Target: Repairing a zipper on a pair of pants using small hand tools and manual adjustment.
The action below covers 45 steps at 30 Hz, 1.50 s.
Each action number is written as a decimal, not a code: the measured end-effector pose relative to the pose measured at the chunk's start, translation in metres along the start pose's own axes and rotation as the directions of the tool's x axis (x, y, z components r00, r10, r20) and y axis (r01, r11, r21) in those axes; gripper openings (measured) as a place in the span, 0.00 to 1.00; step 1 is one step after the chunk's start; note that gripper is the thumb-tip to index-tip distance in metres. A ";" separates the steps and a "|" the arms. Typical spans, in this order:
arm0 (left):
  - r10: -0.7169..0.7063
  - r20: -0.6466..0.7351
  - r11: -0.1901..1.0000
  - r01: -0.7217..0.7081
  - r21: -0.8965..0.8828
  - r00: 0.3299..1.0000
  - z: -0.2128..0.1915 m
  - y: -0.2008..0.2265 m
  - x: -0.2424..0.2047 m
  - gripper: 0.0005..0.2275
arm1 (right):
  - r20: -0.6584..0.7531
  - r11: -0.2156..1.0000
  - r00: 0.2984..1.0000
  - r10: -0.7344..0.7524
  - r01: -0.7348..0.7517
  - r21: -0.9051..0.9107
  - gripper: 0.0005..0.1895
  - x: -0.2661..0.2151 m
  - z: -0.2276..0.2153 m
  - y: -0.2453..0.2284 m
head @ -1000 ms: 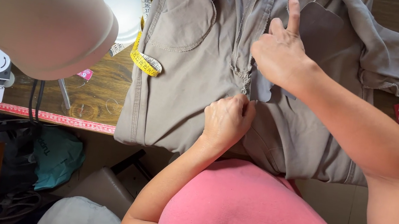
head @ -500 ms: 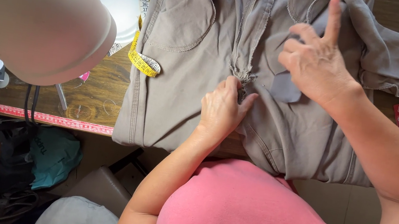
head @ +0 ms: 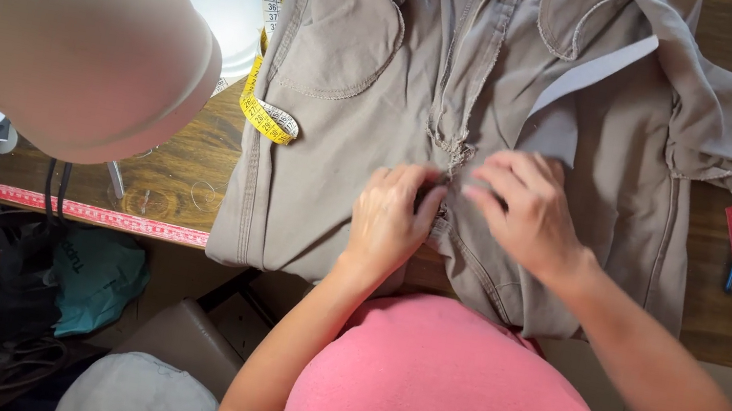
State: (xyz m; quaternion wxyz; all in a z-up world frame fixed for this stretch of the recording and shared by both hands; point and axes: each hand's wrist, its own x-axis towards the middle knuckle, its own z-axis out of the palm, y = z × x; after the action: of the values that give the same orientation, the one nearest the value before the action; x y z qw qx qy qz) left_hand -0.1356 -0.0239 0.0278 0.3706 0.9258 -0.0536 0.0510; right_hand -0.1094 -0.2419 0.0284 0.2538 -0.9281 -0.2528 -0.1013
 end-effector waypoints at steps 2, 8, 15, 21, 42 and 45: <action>0.203 -0.053 0.978 -0.200 0.050 0.978 -0.021 -0.003 -0.011 0.09 | -0.031 1.000 0.999 -0.018 0.017 -0.023 0.13 -0.018 -0.007 -0.009; 0.382 0.085 0.916 -0.389 0.096 0.920 -0.037 -0.024 -0.052 0.11 | -0.063 0.998 0.997 -0.051 0.053 0.035 0.19 -0.056 -0.020 -0.051; 0.507 0.065 0.849 -0.511 0.137 0.860 -0.038 -0.006 -0.026 0.06 | 0.034 0.996 0.998 -0.059 0.061 -0.066 0.15 -0.077 -0.016 -0.052; 0.435 0.349 0.854 -0.503 0.132 0.830 -0.050 0.000 -0.019 0.23 | 0.330 1.000 0.944 -0.023 0.027 -0.008 0.16 -0.047 -0.048 -0.044; 0.523 0.514 0.767 -0.639 0.063 0.679 -0.045 -0.026 0.012 0.33 | 0.093 0.771 0.783 0.615 -0.622 0.137 0.08 -0.006 0.030 -0.040; 0.540 0.516 0.753 -0.656 0.058 0.665 -0.047 -0.026 0.013 0.32 | 0.039 0.801 0.807 0.589 -0.590 0.100 0.10 0.002 0.032 -0.048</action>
State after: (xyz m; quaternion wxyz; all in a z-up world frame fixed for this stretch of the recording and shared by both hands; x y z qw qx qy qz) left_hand -0.1214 0.0266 0.0452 0.1939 0.8766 -0.4378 -0.0484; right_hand -0.1309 -0.1887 0.0216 0.3215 -0.9460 0.0422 -0.0009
